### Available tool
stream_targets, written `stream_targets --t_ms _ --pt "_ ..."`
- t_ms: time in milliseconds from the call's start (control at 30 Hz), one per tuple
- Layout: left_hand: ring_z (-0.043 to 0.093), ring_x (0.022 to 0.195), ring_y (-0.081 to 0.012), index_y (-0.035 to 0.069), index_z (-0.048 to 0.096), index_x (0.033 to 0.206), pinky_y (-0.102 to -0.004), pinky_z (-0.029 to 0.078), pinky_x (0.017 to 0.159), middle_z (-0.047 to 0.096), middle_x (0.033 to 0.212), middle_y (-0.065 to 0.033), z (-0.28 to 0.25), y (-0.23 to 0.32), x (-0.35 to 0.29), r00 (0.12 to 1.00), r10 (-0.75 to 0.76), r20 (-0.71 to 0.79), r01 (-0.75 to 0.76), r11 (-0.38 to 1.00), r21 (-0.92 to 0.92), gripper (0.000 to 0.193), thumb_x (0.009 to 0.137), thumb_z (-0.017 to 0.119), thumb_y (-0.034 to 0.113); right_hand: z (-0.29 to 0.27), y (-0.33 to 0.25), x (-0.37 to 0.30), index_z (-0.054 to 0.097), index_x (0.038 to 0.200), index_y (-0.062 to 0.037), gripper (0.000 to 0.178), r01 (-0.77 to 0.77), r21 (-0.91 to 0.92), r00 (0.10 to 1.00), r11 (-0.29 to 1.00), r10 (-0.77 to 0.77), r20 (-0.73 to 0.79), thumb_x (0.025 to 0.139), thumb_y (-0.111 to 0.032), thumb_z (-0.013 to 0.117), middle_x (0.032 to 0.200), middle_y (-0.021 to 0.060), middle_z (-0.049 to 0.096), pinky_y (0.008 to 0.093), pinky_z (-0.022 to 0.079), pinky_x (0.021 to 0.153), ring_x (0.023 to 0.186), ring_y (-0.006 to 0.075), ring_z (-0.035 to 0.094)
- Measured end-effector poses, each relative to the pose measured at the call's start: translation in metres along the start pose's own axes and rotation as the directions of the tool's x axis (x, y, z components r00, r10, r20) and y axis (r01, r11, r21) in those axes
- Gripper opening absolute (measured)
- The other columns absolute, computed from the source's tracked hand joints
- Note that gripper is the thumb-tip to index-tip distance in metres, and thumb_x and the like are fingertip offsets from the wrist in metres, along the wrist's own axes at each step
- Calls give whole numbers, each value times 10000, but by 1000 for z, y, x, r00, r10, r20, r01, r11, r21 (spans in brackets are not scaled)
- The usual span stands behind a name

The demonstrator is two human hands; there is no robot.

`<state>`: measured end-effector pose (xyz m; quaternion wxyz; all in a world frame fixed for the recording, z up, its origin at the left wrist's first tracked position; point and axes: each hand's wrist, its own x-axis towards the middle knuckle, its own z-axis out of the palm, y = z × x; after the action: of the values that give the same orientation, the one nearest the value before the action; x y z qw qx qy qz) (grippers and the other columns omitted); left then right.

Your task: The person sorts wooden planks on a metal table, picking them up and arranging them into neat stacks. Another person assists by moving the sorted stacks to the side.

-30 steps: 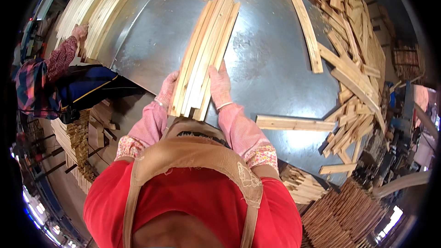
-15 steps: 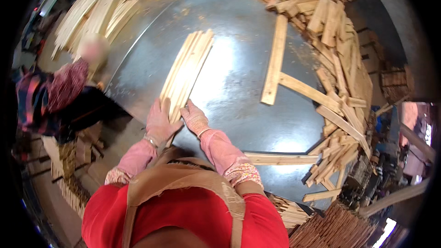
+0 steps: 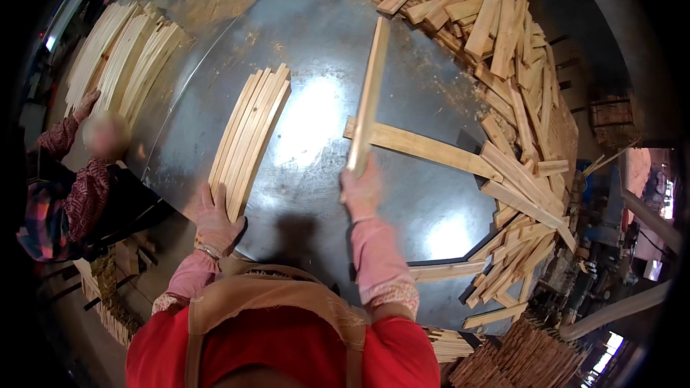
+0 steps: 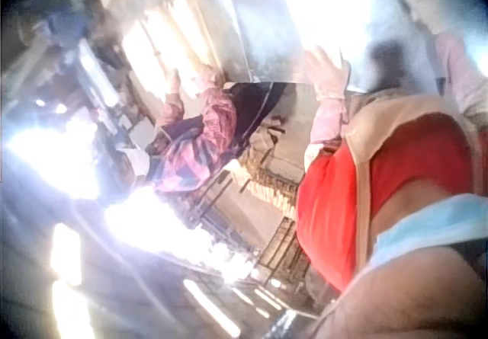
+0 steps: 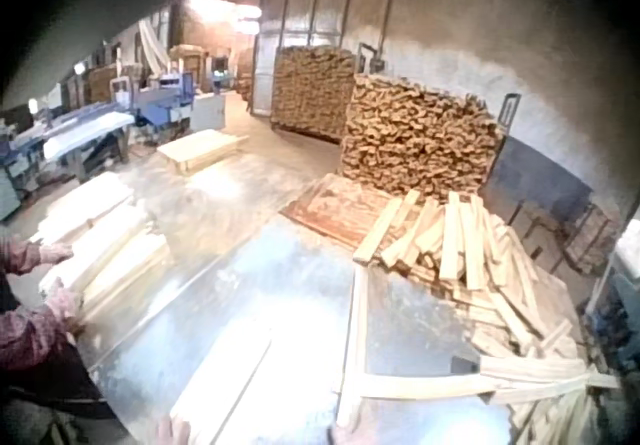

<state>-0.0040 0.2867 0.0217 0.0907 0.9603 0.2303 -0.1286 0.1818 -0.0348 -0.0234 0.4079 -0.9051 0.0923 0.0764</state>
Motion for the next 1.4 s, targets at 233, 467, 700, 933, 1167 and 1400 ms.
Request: stream_targets --t_ms 233,467,700,933,1167,1400 --pt "335 1545 -545 52 447 1646 -635 276 1264 323 1698 -359 -3 5 7 996 91 -14 -91 996 5 1128 772 836 648 127 -23 -154 654 1247 -39 518 609 193 529 769 -575 624 916 -433 715 1035 255 736 537 590 872 989 390 740" --pt "365 1496 -498 103 449 1630 -677 255 1224 436 1606 -264 -16 19 15 1000 -17 13 15 997 75 1117 711 858 589 -46 47 109 579 1513 -116 741 446 -719 806 533 -589 64 850 -356 809 1385 188 664 504 474 1141 1322 393 584" --pt "634 1302 -391 113 506 1509 -500 554 1040 577 1465 -212 -20 19 11 979 -120 167 131 990 -55 919 792 888 544 -67 -13 134 601 1553 -110 764 383 -555 915 738 -222 335 1013 -650 617 1340 248 719 516 499 1101 1277 438 660" --pt "628 1340 -410 86 477 1562 -517 526 1107 578 1531 -210 -16 -6 22 970 -103 219 154 960 -232 984 822 872 602 120 -85 13 703 1319 -15 762 163 -192 932 968 -88 351 1096 -662 367 1253 354 711 580 493 1065 1245 553 643" --pt "478 1494 -431 77 468 1606 -507 422 1225 512 1577 -268 -22 -51 35 996 -93 0 84 898 -432 975 830 849 526 161 -112 -61 495 1592 -90 793 186 -25 726 982 -120 677 1050 -667 469 1448 328 656 531 454 1140 1363 528 597" --pt "473 1511 -454 142 421 1650 -532 431 1228 440 1610 -234 -30 -62 27 996 -79 30 84 880 -467 1089 761 876 576 176 -81 -83 574 1134 -104 332 -180 267 633 947 -96 768 1053 -417 645 934 57 632 367 498 702 791 214 628"
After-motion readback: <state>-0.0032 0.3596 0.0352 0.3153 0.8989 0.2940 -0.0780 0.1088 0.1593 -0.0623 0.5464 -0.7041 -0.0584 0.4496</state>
